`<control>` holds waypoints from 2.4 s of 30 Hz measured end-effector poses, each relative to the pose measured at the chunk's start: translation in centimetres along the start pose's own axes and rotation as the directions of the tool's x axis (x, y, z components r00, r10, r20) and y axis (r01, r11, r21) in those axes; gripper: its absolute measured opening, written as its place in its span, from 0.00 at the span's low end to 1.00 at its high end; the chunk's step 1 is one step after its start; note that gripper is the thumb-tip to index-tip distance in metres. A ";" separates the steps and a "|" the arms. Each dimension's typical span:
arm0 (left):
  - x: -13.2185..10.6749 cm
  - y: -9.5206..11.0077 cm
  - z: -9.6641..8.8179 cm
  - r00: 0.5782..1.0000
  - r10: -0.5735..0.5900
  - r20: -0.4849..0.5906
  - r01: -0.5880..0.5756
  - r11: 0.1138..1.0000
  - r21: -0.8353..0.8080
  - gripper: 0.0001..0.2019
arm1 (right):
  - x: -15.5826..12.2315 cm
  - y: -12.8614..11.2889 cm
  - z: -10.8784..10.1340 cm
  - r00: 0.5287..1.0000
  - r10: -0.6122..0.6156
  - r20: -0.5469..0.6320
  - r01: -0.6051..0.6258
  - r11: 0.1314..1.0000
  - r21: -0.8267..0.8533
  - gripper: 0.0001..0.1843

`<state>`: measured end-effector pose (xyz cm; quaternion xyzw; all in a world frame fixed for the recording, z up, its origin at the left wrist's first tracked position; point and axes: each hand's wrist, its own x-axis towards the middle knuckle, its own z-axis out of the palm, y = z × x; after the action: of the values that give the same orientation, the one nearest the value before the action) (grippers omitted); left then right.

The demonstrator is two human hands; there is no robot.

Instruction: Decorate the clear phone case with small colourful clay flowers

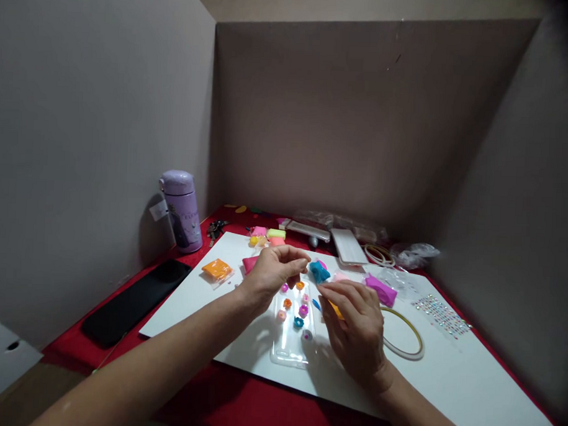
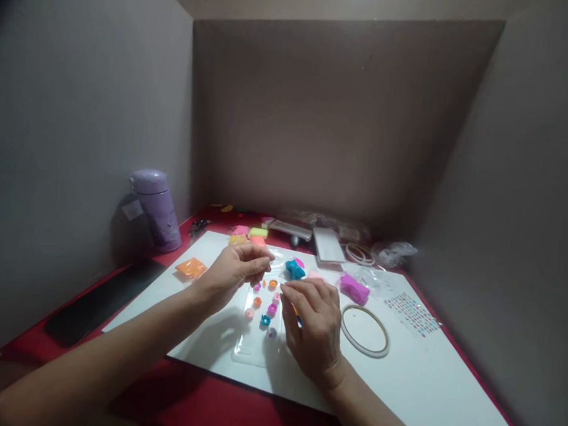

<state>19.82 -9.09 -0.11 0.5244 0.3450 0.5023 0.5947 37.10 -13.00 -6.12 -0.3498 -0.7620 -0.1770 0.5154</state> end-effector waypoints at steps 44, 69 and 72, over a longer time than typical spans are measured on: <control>-2.4 -4.5 -0.2 0.995 -0.032 0.099 0.022 0.995 0.100 0.17 | -0.2 -0.9 0.3 1.000 -0.013 0.007 0.012 0.998 0.066 0.08; -2.6 -3.8 -0.4 0.970 -0.065 0.236 0.043 0.995 0.094 0.19 | -0.3 -0.6 0.4 1.000 -0.030 -0.001 0.030 0.996 0.083 0.12; -2.6 -3.7 -0.4 0.970 -0.065 0.236 0.039 0.993 0.111 0.19 | -0.3 -0.6 0.4 0.999 -0.033 0.011 0.032 0.996 0.083 0.12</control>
<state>19.63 -11.25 -4.11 0.6025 0.3105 0.4007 0.6164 36.50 -13.25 -6.52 -0.3167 -0.7775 -0.1514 0.5218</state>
